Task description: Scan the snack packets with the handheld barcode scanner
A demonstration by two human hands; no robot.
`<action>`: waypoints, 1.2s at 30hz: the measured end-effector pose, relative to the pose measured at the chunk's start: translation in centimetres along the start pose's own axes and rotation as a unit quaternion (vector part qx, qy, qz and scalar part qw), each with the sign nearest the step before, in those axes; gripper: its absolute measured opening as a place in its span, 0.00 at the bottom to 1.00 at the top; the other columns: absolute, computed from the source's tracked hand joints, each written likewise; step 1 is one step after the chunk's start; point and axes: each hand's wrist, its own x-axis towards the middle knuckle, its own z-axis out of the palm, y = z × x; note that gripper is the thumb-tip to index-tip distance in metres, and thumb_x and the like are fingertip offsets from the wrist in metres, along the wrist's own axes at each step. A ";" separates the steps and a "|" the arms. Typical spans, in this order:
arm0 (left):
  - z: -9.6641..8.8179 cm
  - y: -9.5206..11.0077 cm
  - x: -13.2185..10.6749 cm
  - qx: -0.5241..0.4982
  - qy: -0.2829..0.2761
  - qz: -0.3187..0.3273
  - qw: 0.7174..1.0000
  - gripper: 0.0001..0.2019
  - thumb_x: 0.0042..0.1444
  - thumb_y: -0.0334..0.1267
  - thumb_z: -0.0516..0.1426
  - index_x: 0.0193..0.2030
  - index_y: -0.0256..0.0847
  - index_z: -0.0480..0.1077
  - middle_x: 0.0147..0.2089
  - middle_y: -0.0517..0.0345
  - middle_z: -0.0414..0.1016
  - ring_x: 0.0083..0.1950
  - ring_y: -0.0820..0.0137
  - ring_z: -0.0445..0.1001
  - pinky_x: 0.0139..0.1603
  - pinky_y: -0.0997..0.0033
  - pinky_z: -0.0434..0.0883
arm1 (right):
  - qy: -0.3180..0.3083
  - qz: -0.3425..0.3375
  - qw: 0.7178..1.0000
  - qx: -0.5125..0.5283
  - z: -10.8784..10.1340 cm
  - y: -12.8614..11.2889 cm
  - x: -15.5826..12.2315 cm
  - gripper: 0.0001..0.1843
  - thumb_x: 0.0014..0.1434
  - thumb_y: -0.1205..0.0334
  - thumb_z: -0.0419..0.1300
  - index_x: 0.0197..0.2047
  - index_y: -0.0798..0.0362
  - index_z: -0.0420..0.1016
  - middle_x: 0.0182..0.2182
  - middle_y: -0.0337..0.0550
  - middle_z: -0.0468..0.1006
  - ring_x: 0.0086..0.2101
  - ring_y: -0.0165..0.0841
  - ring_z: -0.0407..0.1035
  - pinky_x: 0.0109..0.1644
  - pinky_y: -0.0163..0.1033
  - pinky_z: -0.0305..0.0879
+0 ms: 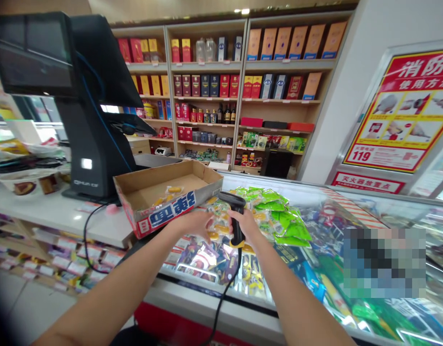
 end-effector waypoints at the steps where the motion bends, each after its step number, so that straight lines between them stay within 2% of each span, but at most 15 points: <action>1: 0.2 0.1 0.1 -0.001 -0.012 -0.006 1.000 0.18 0.26 0.41 0.72 0.23 0.44 0.69 0.16 0.66 0.65 0.16 0.72 0.60 0.24 0.72 0.57 | -0.001 -0.003 1.000 -0.001 -0.1 0.2 0.0 0.14 0.45 0.54 0.67 0.26 0.54 0.68 0.15 0.35 0.70 0.14 0.28 0.63 0.16 0.35 0.62; 4: 0.6 -0.2 0.3 -0.015 -0.035 -0.008 0.999 0.20 0.23 0.38 0.72 0.23 0.43 0.68 0.18 0.67 0.66 0.17 0.74 0.59 0.23 0.73 0.55 | 0.006 -0.028 1.000 0.004 0.0 0.3 -0.3 0.14 0.45 0.56 0.67 0.29 0.54 0.69 0.15 0.34 0.70 0.14 0.27 0.63 0.17 0.34 0.62; 6: 0.6 -0.9 0.4 -0.048 -0.043 -0.009 0.998 0.19 0.25 0.37 0.72 0.24 0.42 0.68 0.20 0.66 0.67 0.20 0.75 0.60 0.23 0.74 0.54 | 0.018 -0.035 0.999 0.013 0.0 0.2 -0.5 0.13 0.46 0.55 0.66 0.29 0.55 0.70 0.15 0.34 0.70 0.14 0.27 0.62 0.17 0.34 0.62; 9: 0.0 -2.3 0.5 -0.198 -0.068 -0.045 0.977 0.19 0.32 0.41 0.70 0.28 0.40 0.67 0.22 0.65 0.67 0.21 0.76 0.62 0.23 0.76 0.55 | 0.032 -0.030 0.999 0.023 0.1 -0.2 -0.7 0.13 0.46 0.55 0.66 0.29 0.55 0.70 0.15 0.34 0.69 0.14 0.27 0.62 0.17 0.34 0.62; 12: -1.0 -3.3 0.6 -0.417 -0.054 -0.069 0.905 0.21 0.39 0.47 0.68 0.34 0.37 0.67 0.26 0.60 0.72 0.24 0.73 0.69 0.26 0.75 0.61 | 0.034 -0.028 0.999 0.029 0.0 -0.5 -0.8 0.14 0.46 0.54 0.66 0.29 0.55 0.70 0.15 0.34 0.70 0.14 0.27 0.62 0.16 0.34 0.62; 15: -1.4 -3.3 0.7 -0.584 0.006 -0.026 0.812 0.21 0.43 0.47 0.67 0.37 0.35 0.68 0.29 0.57 0.73 0.26 0.75 0.69 0.28 0.75 0.64 | 0.012 -0.036 0.998 0.044 0.1 -0.8 -1.1 0.14 0.46 0.54 0.66 0.31 0.55 0.70 0.16 0.34 0.70 0.14 0.27 0.63 0.17 0.33 0.64; 18: -1.1 -2.6 0.8 -0.684 0.017 0.015 0.729 0.17 0.48 0.44 0.66 0.39 0.34 0.70 0.27 0.60 0.67 0.23 0.80 0.61 0.24 0.79 0.60 | -0.037 -0.026 0.998 0.049 0.3 -1.1 -1.6 0.17 0.44 0.54 0.67 0.33 0.55 0.71 0.16 0.34 0.71 0.14 0.26 0.63 0.17 0.33 0.65; 20: -0.7 -2.2 0.8 -0.713 0.000 0.027 0.700 0.15 0.50 0.42 0.64 0.41 0.35 0.70 0.27 0.60 0.65 0.23 0.80 0.60 0.23 0.80 0.58 | -0.064 -0.020 0.997 0.044 0.6 -1.2 -1.9 0.18 0.44 0.53 0.68 0.34 0.55 0.70 0.16 0.34 0.71 0.14 0.26 0.63 0.16 0.32 0.65; 24: -0.3 -1.8 0.7 -0.732 -0.006 0.034 0.681 0.16 0.53 0.42 0.63 0.46 0.39 0.70 0.27 0.62 0.64 0.23 0.81 0.60 0.22 0.82 0.57 | -0.075 -0.015 0.996 0.036 1.0 -1.2 -2.3 0.19 0.44 0.52 0.68 0.34 0.55 0.69 0.17 0.34 0.71 0.14 0.26 0.64 0.16 0.32 0.65; 26: -0.2 -1.9 0.7 -0.729 0.005 0.031 0.683 0.18 0.51 0.39 0.65 0.48 0.40 0.69 0.26 0.63 0.63 0.23 0.81 0.60 0.22 0.83 0.56 | -0.073 -0.013 0.997 0.038 1.1 -1.2 -2.3 0.20 0.44 0.52 0.68 0.35 0.55 0.70 0.17 0.33 0.71 0.14 0.26 0.64 0.16 0.32 0.65; 28: 0.0 -2.1 0.8 -0.721 0.025 0.023 0.692 0.20 0.49 0.37 0.66 0.49 0.40 0.69 0.28 0.62 0.66 0.25 0.80 0.64 0.24 0.82 0.61 | -0.073 -0.012 0.997 0.036 1.1 -1.2 -2.3 0.20 0.43 0.52 0.68 0.36 0.55 0.70 0.17 0.33 0.71 0.14 0.26 0.64 0.16 0.31 0.65; 31: 0.4 -2.7 1.1 -0.713 0.063 0.011 0.698 0.19 0.50 0.37 0.65 0.50 0.42 0.70 0.36 0.57 0.74 0.36 0.73 0.74 0.40 0.71 0.71 | -0.084 -0.012 0.996 0.022 1.1 -1.1 -2.2 0.19 0.43 0.52 0.68 0.32 0.55 0.69 0.16 0.33 0.71 0.13 0.26 0.64 0.16 0.31 0.64; 33: 0.7 -3.1 1.3 -0.713 0.084 0.011 0.696 0.18 0.51 0.36 0.64 0.49 0.43 0.69 0.42 0.56 0.77 0.44 0.67 0.76 0.50 0.62 0.71 | -0.096 -0.004 0.995 0.006 1.1 -0.9 -2.2 0.18 0.43 0.52 0.67 0.30 0.55 0.68 0.16 0.34 0.71 0.13 0.26 0.64 0.15 0.31 0.63; 36: 0.9 -3.5 1.6 -0.716 0.094 0.014 0.692 0.15 0.53 0.38 0.63 0.47 0.42 0.69 0.49 0.52 0.77 0.53 0.62 0.74 0.56 0.56 0.67 | -0.122 0.023 0.992 -0.032 1.0 -0.6 -2.1 0.17 0.44 0.53 0.66 0.30 0.55 0.68 0.15 0.34 0.71 0.13 0.27 0.64 0.15 0.32 0.63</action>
